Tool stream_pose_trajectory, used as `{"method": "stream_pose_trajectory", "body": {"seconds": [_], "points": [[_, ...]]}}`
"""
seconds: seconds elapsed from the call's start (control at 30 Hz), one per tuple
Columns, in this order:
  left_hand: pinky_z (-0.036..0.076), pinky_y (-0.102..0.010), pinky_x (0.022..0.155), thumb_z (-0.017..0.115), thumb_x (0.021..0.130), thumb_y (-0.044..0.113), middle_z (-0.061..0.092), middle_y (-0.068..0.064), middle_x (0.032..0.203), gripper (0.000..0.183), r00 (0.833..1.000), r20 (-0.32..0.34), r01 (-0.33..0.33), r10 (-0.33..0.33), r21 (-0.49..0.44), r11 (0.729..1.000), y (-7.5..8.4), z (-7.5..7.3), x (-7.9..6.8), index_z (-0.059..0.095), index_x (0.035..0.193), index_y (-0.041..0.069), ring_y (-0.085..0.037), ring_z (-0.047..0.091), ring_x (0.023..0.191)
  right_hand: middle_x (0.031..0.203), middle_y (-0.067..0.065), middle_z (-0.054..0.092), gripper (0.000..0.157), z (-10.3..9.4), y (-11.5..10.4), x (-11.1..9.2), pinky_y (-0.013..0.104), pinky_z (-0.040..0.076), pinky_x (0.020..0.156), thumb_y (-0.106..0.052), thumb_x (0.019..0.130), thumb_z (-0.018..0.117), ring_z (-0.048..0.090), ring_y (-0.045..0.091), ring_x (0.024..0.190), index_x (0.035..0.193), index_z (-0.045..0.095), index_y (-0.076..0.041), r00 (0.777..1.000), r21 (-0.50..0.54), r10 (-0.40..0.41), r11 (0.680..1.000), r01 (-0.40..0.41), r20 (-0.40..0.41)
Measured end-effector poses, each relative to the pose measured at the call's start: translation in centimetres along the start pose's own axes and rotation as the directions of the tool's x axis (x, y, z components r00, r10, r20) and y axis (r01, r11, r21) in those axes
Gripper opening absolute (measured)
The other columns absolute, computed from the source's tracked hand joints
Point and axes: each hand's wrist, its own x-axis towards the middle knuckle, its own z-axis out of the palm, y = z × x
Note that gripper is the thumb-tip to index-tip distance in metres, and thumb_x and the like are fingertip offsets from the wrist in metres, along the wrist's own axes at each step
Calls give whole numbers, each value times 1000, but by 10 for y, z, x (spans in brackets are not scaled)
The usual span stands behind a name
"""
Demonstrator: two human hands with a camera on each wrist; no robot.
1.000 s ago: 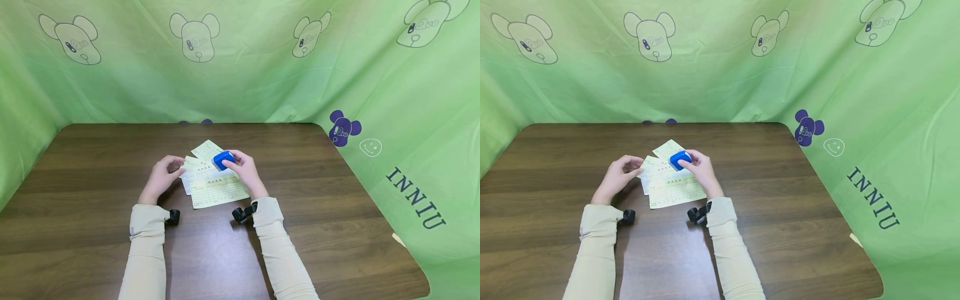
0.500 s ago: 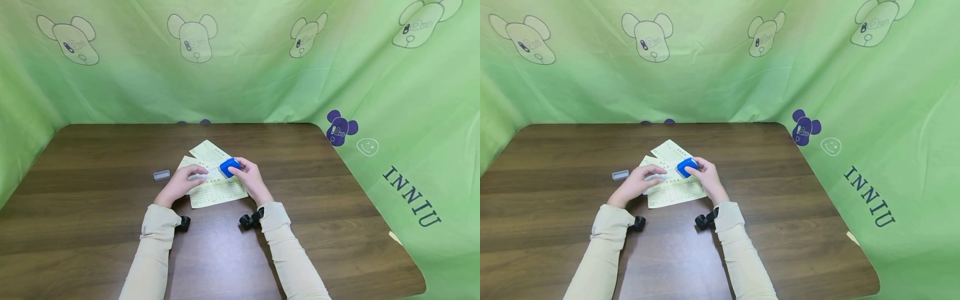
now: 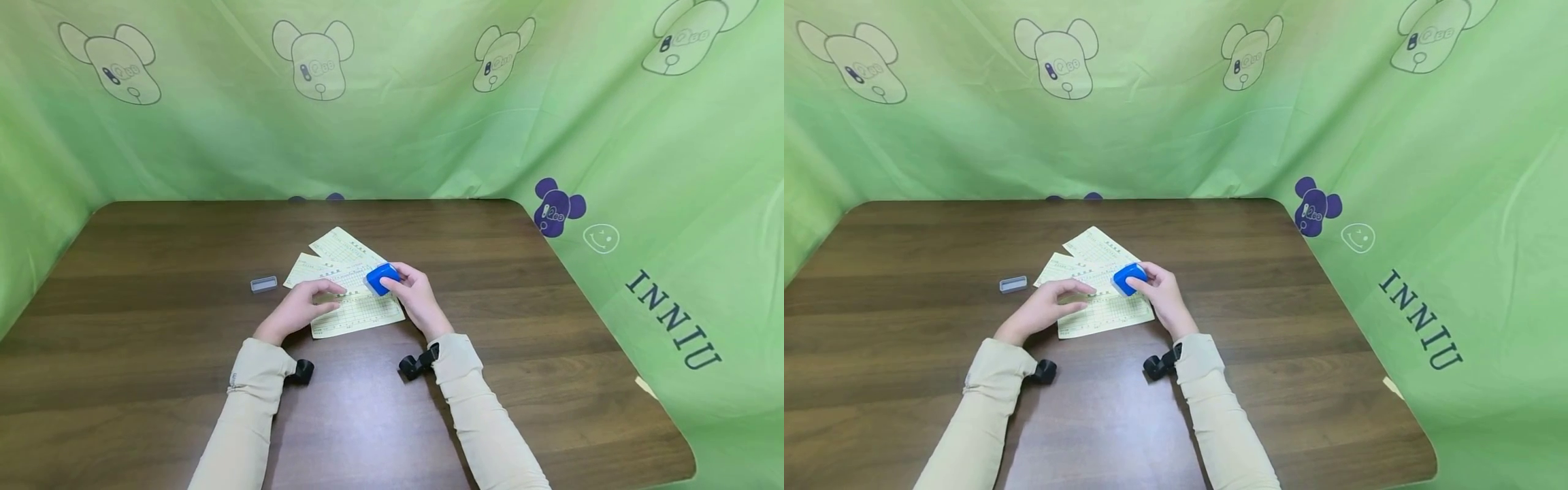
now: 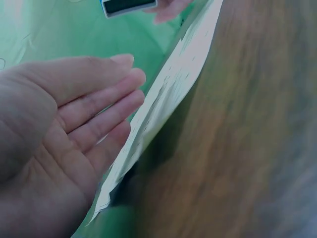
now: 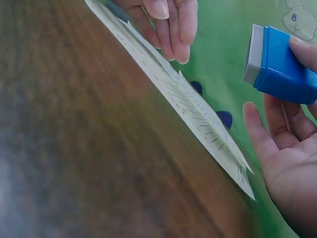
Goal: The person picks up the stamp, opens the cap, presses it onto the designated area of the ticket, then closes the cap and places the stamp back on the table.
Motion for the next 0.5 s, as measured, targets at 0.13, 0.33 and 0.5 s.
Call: {"method": "stream_pose_trajectory", "body": {"seconds": [0.13, 0.33, 0.5], "points": [[41, -49, 105, 67, 88, 4, 67, -16, 120, 27, 1000, -12, -16, 16, 13, 1000, -3, 5, -2, 67, 115, 1, -33, 56, 122, 92, -7, 67, 35, -2, 2, -1, 16, 50, 81, 2, 90, 58, 62, 4, 87, 122, 50, 15, 1000, 10, 4, 1000, -4, 0], [43, -48, 104, 67, 88, 5, 67, -16, 120, 29, 998, -22, -50, 50, 29, 998, -6, 9, -4, 67, 116, 1, -32, 58, 120, 91, -8, 66, 34, -5, 2, -6, 16, 50, 79, 1, 90, 58, 62, 4, 86, 121, 50, 14, 1000, 24, 10, 1000, -10, 0], [43, -47, 104, 67, 88, 5, 67, -15, 121, 30, 998, -21, -59, 60, 41, 997, -7, 10, -5, 67, 117, 2, -31, 59, 120, 90, -8, 67, 33, -6, 0, -8, 16, 51, 80, 3, 90, 58, 63, 5, 85, 120, 51, 15, 1000, 33, 5, 999, -5, -2]]}}
